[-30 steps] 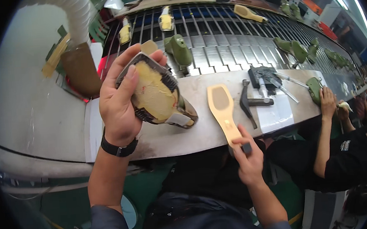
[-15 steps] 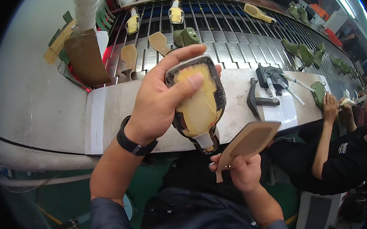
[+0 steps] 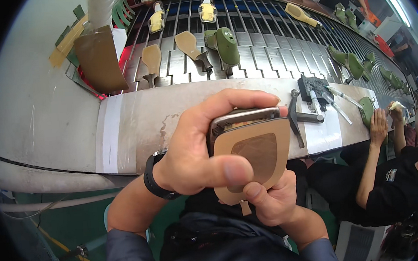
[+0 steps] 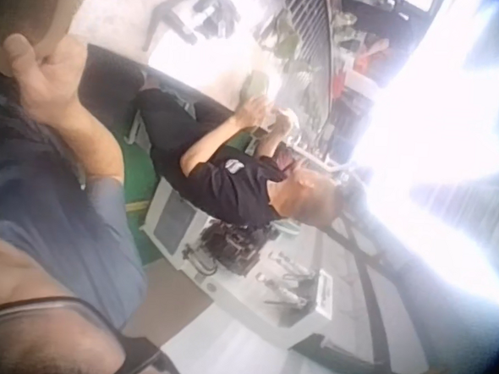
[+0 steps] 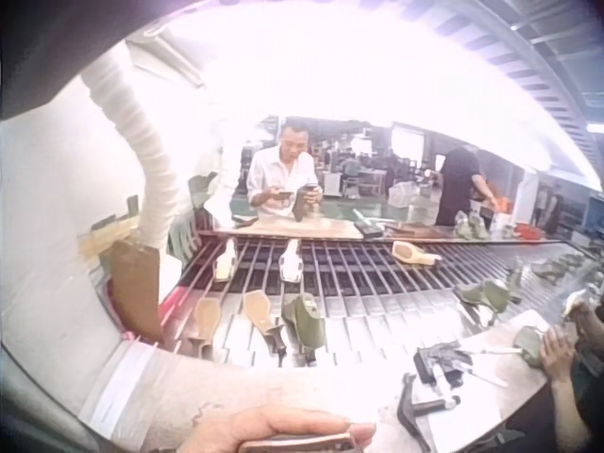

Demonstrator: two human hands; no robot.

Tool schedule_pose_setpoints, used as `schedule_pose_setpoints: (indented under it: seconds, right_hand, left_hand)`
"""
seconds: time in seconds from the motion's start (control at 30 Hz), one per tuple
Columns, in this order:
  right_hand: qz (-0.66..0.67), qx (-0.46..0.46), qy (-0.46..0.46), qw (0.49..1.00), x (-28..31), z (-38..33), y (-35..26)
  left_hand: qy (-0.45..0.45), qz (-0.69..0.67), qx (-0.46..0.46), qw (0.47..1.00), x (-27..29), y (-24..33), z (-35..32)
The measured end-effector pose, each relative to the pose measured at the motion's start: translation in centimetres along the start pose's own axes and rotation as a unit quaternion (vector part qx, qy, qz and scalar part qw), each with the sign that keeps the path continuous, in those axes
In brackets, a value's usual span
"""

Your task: The person assembles high-heeled shoes by taking shoe lasts and soles from a conveyor, aligning and pressing the soles onto the shoe uppers by hand, tapping them with a hammer, and returning the shoes to the conveyor.

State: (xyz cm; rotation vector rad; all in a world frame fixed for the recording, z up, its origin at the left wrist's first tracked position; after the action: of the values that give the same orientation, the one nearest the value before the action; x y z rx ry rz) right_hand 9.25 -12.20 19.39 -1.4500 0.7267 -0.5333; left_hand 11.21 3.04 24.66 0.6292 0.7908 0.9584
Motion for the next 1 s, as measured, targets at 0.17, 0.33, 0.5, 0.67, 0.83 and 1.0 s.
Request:
schedule_pose_setpoints:
  seconds: [0.17, 0.33, 0.5, 0.67, 0.83, 1.0]
  right_hand:
    - [0.000, 0.040, 0.002, 0.999, -0.4, 0.2, -0.7]
    - [-0.007, 0.047, 0.025, 0.999, -0.5, -0.1, -0.6]
    - [-0.017, 0.049, 0.040, 0.998, -0.6, -0.3, -0.7]
    - [0.014, 0.031, 0.052, 0.998, -0.9, -0.4, -0.4]
    - [0.004, 0.053, 0.069, 0.996, -1.3, -0.4, -0.5]
    - [0.029, 0.043, 0.046, 0.998, -1.6, -0.6, 0.3]
  left_hand:
    - [0.023, -0.027, 0.028, 0.999, -0.2, -0.1, -0.5]
    - [0.000, -0.019, 0.010, 1.000, -0.3, 0.1, -0.7]
    - [-0.026, -0.004, 0.000, 1.000, -0.4, 0.3, -0.8]
    - [0.034, -0.001, 0.059, 0.998, -1.0, 1.5, -0.8]
    - [0.019, 0.039, 0.069, 0.997, -1.0, 1.8, -1.2]
    - [0.061, 0.060, 0.110, 0.990, -1.2, 3.3, -1.0]
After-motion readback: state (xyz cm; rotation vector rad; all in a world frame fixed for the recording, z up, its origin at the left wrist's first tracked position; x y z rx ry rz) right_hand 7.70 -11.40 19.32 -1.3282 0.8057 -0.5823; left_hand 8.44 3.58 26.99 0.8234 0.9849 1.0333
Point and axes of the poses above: each hand's wrist, its own z-axis towards the middle knuckle, its own x-axis out of the back of the hand, y = z × x, the point moved 6 cm from there along z, towards the middle knuckle, and after that the axes turned 12 degrees about -x, right-handed, at the moved point
